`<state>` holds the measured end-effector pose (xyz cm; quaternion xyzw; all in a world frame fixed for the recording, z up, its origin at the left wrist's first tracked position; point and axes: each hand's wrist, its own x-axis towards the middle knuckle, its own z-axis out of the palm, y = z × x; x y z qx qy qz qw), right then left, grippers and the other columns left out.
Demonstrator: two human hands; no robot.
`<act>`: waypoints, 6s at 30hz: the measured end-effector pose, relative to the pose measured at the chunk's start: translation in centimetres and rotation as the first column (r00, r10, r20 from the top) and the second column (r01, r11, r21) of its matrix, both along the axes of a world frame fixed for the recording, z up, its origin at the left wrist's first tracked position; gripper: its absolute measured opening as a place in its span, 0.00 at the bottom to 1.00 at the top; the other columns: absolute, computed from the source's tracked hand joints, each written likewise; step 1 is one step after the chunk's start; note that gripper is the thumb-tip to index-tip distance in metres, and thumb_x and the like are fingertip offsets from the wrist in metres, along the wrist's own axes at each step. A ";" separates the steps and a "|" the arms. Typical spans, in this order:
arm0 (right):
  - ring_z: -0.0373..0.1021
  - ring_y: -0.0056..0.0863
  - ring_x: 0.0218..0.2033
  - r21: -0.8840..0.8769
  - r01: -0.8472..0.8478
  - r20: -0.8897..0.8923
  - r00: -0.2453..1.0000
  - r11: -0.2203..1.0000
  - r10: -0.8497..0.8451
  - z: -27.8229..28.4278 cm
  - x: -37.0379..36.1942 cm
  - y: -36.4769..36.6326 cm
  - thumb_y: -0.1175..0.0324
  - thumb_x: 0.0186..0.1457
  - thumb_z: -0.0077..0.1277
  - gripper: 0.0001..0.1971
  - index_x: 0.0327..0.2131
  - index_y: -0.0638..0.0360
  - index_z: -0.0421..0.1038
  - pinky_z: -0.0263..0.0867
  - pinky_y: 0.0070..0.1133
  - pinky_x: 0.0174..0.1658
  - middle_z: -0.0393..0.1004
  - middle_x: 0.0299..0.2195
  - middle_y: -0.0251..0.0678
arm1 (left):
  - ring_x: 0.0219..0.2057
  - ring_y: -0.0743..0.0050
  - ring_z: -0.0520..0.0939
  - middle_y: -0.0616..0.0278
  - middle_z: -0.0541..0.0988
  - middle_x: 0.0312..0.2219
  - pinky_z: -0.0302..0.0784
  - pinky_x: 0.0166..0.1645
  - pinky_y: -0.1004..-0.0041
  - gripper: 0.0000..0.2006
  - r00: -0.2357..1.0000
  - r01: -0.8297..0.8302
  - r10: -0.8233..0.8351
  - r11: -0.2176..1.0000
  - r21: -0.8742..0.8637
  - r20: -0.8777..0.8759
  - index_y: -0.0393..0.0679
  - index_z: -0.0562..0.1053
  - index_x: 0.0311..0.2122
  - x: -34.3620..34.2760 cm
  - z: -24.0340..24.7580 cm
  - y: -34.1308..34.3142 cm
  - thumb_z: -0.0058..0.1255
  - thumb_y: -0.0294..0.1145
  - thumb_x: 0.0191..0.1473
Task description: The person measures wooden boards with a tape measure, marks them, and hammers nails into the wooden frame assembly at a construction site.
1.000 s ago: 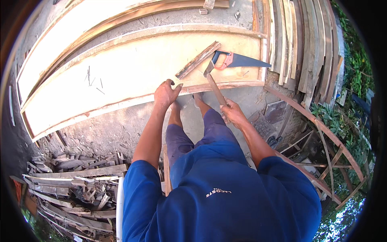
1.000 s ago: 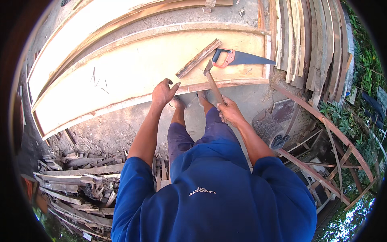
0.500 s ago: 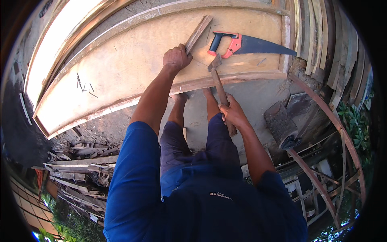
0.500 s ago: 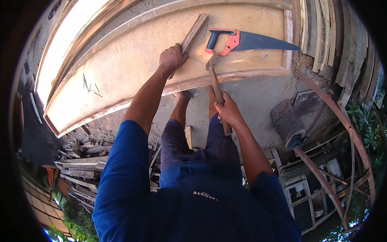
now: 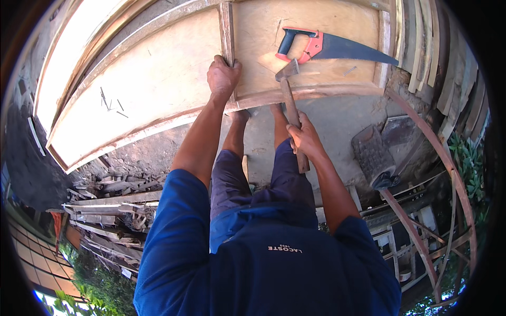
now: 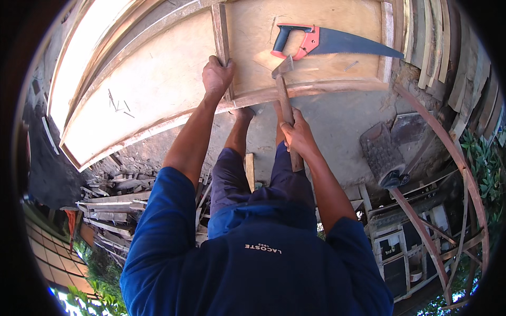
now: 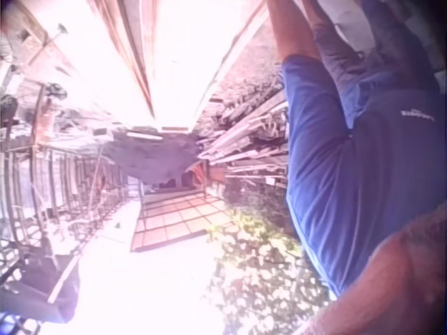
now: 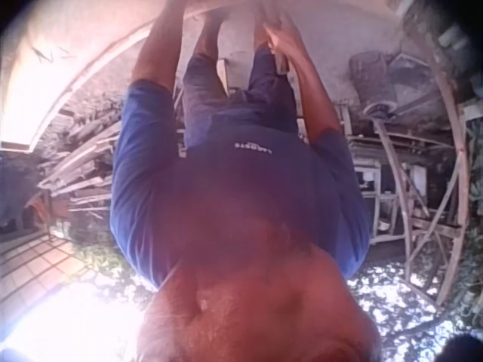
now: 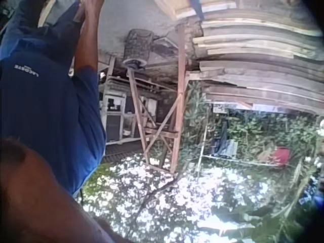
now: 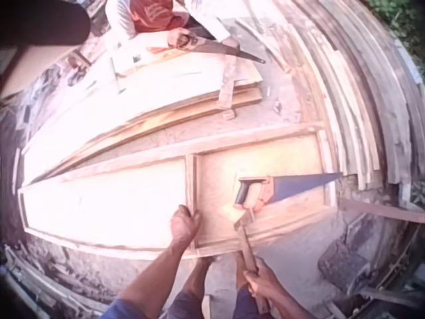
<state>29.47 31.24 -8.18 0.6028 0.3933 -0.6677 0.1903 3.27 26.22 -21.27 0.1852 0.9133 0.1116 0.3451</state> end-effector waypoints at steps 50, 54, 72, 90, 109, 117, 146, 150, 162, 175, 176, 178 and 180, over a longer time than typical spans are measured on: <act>0.67 0.21 0.17 -0.238 0.273 -0.390 0.852 0.932 -0.349 -6.3 -17.1 5.1 0.67 0.63 0.51 0.09 0.43 0.59 0.69 0.65 0.22 0.17 0.70 0.25 0.30 | 0.46 0.42 0.83 0.41 0.82 0.41 0.76 0.53 0.57 0.25 0.990 0.036 -0.003 0.973 -0.230 0.142 0.33 0.68 0.45 -1.1 -1.7 1.2 0.54 0.47 0.55; 0.67 0.20 0.18 -0.246 0.304 -0.360 0.853 0.920 -0.378 -5.1 -16.7 6.6 0.67 0.62 0.51 0.09 0.42 0.59 0.68 0.65 0.21 0.18 0.70 0.26 0.31 | 0.48 0.40 0.82 0.38 0.82 0.41 0.75 0.55 0.56 0.25 0.990 0.030 0.003 0.972 -0.231 0.142 0.32 0.68 0.46 -1.5 -1.9 1.2 0.51 0.47 0.56; 0.66 0.20 0.17 0.018 0.145 -0.311 0.941 0.989 -0.132 -3.5 -16.6 4.7 0.68 0.61 0.49 0.18 0.54 0.60 0.67 0.64 0.22 0.20 0.68 0.24 0.29 | 0.47 0.42 0.83 0.38 0.82 0.41 0.76 0.54 0.56 0.23 0.992 0.029 -0.001 0.973 -0.228 0.122 0.33 0.67 0.45 -1.2 -0.8 1.2 0.50 0.47 0.58; 0.67 0.21 0.18 -0.043 -0.241 -0.140 0.962 0.970 0.233 4.0 -5.5 9.2 0.73 0.56 0.49 0.18 0.51 0.64 0.66 0.66 0.24 0.18 0.68 0.24 0.32 | 0.45 0.41 0.82 0.50 0.79 0.44 0.79 0.47 0.51 0.28 0.382 0.705 -0.594 0.682 0.192 0.708 0.53 0.72 0.57 11.6 27.1 -27.4 0.56 0.57 0.55; 0.68 0.23 0.18 -0.019 -0.296 -0.197 0.938 0.955 0.287 10.6 -3.0 9.4 0.72 0.58 0.49 0.20 0.53 0.64 0.65 0.66 0.25 0.19 0.69 0.24 0.33 | 0.29 0.79 0.74 0.63 0.76 0.33 0.69 0.33 0.77 0.14 0.587 -0.798 0.683 0.396 0.454 0.436 0.40 0.68 0.53 -9.1 55.8 -18.1 0.42 0.27 0.63; 0.76 0.38 0.25 0.433 -0.409 -0.166 0.840 0.803 0.517 15.0 -7.5 13.0 0.70 0.56 0.50 0.27 0.59 0.64 0.61 0.72 0.33 0.32 0.77 0.33 0.50 | 0.48 0.54 0.81 0.47 0.76 0.47 0.83 0.52 0.59 0.21 0.319 -0.920 0.390 0.345 0.184 0.864 0.36 0.61 0.61 -13.3 37.6 -11.1 0.43 0.20 0.64; 0.75 0.60 0.40 0.566 -0.478 -0.041 0.798 0.672 0.602 4.1 -23.8 21.4 0.66 0.62 0.45 0.25 0.60 0.66 0.58 0.67 0.44 0.45 0.77 0.35 0.61 | 0.36 0.76 0.80 0.60 0.85 0.34 0.74 0.44 0.74 0.14 0.877 -0.446 0.272 0.769 0.458 0.397 0.33 0.81 0.43 -22.0 -3.9 13.0 0.62 0.32 0.55; 0.75 0.62 0.39 0.620 -0.526 0.033 0.759 0.582 0.650 2.9 -25.2 22.7 0.66 0.62 0.45 0.26 0.61 0.66 0.57 0.68 0.46 0.44 0.77 0.35 0.63 | 0.35 0.77 0.80 0.60 0.85 0.34 0.75 0.44 0.74 0.14 0.886 -0.423 0.275 0.809 0.409 0.373 0.33 0.82 0.43 -21.8 -4.8 13.3 0.61 0.33 0.56; 0.73 0.62 0.46 0.791 -0.375 -0.070 0.729 0.482 0.681 4.8 -33.4 26.1 0.67 0.64 0.45 0.31 0.67 0.61 0.51 0.66 0.45 0.50 0.75 0.41 0.67 | 0.36 0.59 0.86 0.52 0.86 0.34 0.78 0.43 0.66 0.18 0.911 -0.373 0.230 0.813 0.446 0.342 0.44 0.83 0.43 -22.1 -6.2 13.6 0.62 0.46 0.53; 0.65 0.56 0.59 0.494 -0.688 0.026 0.623 0.532 0.782 3.5 -34.8 26.8 0.65 0.64 0.45 0.32 0.69 0.57 0.51 0.60 0.37 0.62 0.67 0.58 0.62 | 0.37 0.49 0.86 0.52 0.85 0.32 0.79 0.42 0.59 0.17 0.976 -0.160 0.120 0.962 0.221 0.182 0.50 0.84 0.40 -21.8 -3.6 14.0 0.58 0.50 0.55; 0.69 0.58 0.55 0.617 -0.571 0.011 0.694 0.542 0.720 3.8 -35.3 26.4 0.66 0.63 0.44 0.32 0.69 0.57 0.51 0.63 0.40 0.58 0.71 0.52 0.63 | 0.38 0.48 0.86 0.51 0.85 0.32 0.79 0.43 0.58 0.17 0.974 -0.158 0.121 0.967 0.200 0.189 0.50 0.84 0.40 -21.8 -3.7 14.2 0.58 0.50 0.55; 0.72 0.59 0.51 0.726 -0.439 -0.017 0.758 0.529 0.652 3.8 -35.6 26.1 0.68 0.63 0.43 0.31 0.69 0.57 0.51 0.66 0.42 0.55 0.75 0.47 0.64 | 0.36 0.51 0.86 0.52 0.85 0.32 0.78 0.42 0.60 0.17 0.972 -0.172 0.130 0.962 0.212 0.196 0.49 0.84 0.40 -21.5 -3.7 14.4 0.58 0.51 0.55; 0.62 0.55 0.63 0.437 -0.697 0.052 0.651 0.569 0.757 2.4 -35.4 25.9 0.65 0.64 0.45 0.32 0.69 0.57 0.51 0.58 0.36 0.63 0.65 0.60 0.60 | 0.35 0.53 0.86 0.52 0.85 0.32 0.78 0.41 0.61 0.18 0.971 -0.179 0.135 0.957 0.229 0.196 0.49 0.84 0.40 -21.8 -3.5 14.7 0.57 0.51 0.55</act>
